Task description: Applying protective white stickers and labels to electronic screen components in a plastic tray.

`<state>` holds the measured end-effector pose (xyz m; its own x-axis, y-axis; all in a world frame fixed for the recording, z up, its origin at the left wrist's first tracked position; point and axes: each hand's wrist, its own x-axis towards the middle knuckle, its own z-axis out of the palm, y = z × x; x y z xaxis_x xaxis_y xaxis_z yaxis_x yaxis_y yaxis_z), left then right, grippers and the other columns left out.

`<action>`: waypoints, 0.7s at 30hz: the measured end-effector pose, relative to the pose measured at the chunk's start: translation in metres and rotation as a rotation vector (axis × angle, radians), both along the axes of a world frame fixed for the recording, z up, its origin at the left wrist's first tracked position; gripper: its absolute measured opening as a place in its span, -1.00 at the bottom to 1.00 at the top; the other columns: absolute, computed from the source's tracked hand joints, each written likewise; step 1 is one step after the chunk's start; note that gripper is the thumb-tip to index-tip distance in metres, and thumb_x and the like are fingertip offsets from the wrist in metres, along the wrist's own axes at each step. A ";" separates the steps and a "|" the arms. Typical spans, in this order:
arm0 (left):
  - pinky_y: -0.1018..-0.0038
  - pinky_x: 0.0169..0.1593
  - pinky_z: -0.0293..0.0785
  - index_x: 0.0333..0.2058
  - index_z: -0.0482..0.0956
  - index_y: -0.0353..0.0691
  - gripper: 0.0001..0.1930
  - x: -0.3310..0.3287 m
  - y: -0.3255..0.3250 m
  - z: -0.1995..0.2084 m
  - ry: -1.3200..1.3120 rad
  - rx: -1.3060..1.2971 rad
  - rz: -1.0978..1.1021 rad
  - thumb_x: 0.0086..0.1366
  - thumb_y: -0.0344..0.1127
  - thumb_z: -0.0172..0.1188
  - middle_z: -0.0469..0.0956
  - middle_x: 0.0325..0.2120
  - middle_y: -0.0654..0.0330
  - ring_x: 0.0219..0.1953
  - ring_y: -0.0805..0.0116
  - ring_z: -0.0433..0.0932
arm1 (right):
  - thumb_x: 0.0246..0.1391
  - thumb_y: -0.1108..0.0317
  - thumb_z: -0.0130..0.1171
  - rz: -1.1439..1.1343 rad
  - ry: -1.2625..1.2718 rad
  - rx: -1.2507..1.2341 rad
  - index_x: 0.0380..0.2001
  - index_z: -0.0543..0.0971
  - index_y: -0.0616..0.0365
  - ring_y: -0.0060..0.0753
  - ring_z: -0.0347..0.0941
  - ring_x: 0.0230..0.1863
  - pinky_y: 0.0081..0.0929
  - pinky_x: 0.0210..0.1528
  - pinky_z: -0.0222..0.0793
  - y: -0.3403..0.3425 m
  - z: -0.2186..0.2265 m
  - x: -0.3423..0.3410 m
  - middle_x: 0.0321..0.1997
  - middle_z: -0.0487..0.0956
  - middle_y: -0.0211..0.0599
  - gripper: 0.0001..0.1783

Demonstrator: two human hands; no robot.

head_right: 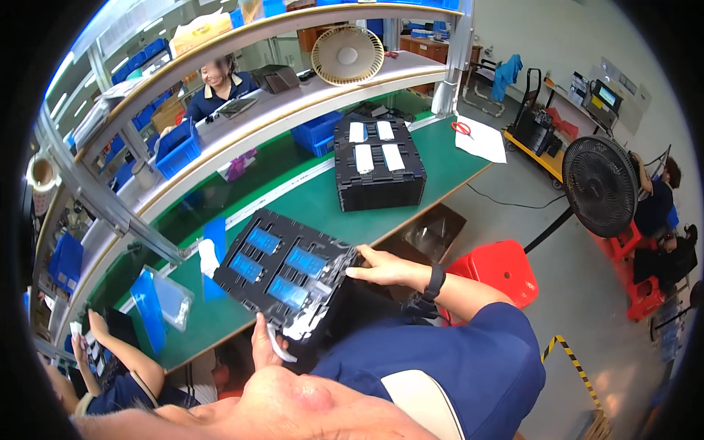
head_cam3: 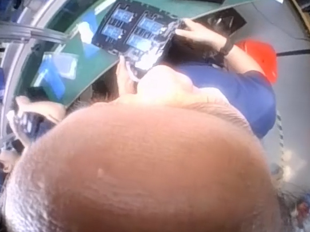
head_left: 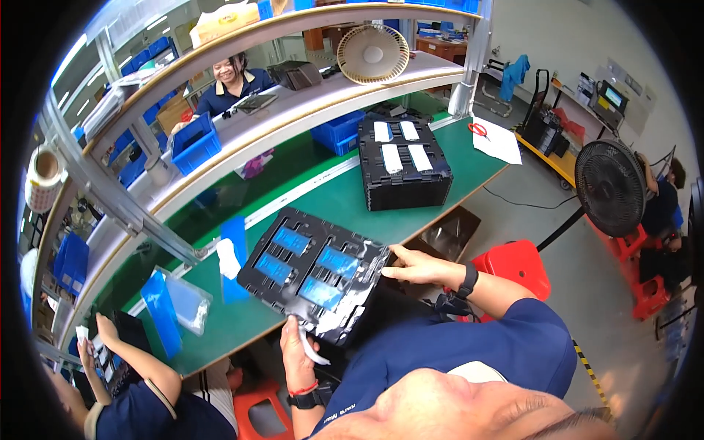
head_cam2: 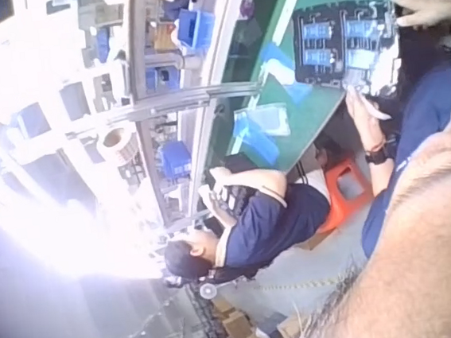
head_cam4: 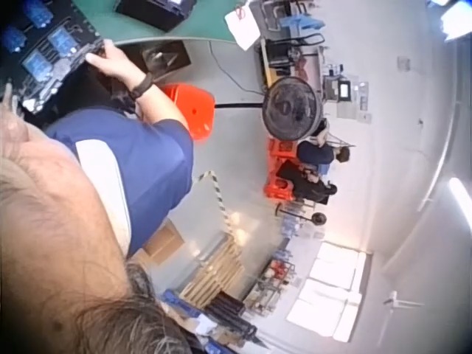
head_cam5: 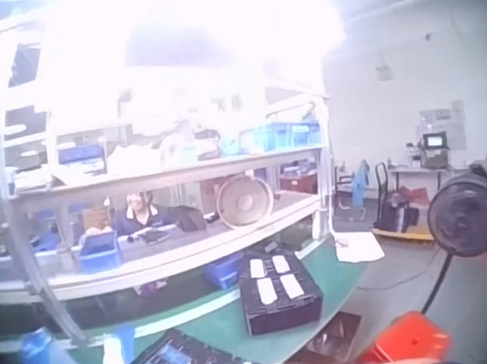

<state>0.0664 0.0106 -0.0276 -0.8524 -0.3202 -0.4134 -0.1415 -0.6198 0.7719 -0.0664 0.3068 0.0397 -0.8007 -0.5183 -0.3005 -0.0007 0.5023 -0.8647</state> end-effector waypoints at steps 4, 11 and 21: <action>0.56 -0.80 0.29 -0.34 0.40 -0.12 -0.65 0.002 -0.018 -0.014 -0.059 -0.006 0.073 0.26 0.06 0.09 0.39 -0.65 0.31 -0.80 0.52 0.30 | -0.09 0.04 0.25 -0.103 0.862 0.348 0.15 0.22 0.17 0.09 0.29 0.11 -0.13 0.12 0.20 -0.022 0.048 -0.033 -0.01 0.41 0.10 -0.21; 0.46 -0.54 0.50 -0.14 0.42 -0.17 -0.59 -0.007 -0.037 -0.046 0.083 0.063 -0.047 0.23 0.02 0.16 0.52 -0.40 0.21 -0.50 0.37 0.53 | -0.13 0.22 0.23 -0.264 1.294 0.832 -0.03 0.43 0.28 0.18 0.05 0.29 0.07 0.28 -0.10 -0.078 0.023 -0.153 0.20 0.22 0.21 -0.43; 0.45 -0.46 0.47 -0.10 0.37 -0.20 -0.58 -0.029 -0.043 -0.039 0.027 0.010 -0.071 0.24 0.00 0.14 0.48 -0.33 0.19 -0.43 0.37 0.49 | 0.09 0.32 -0.09 -0.346 1.089 0.930 0.03 0.45 0.24 0.13 -0.02 0.34 0.00 0.34 -0.20 -0.069 0.003 -0.183 0.30 0.15 0.15 -0.56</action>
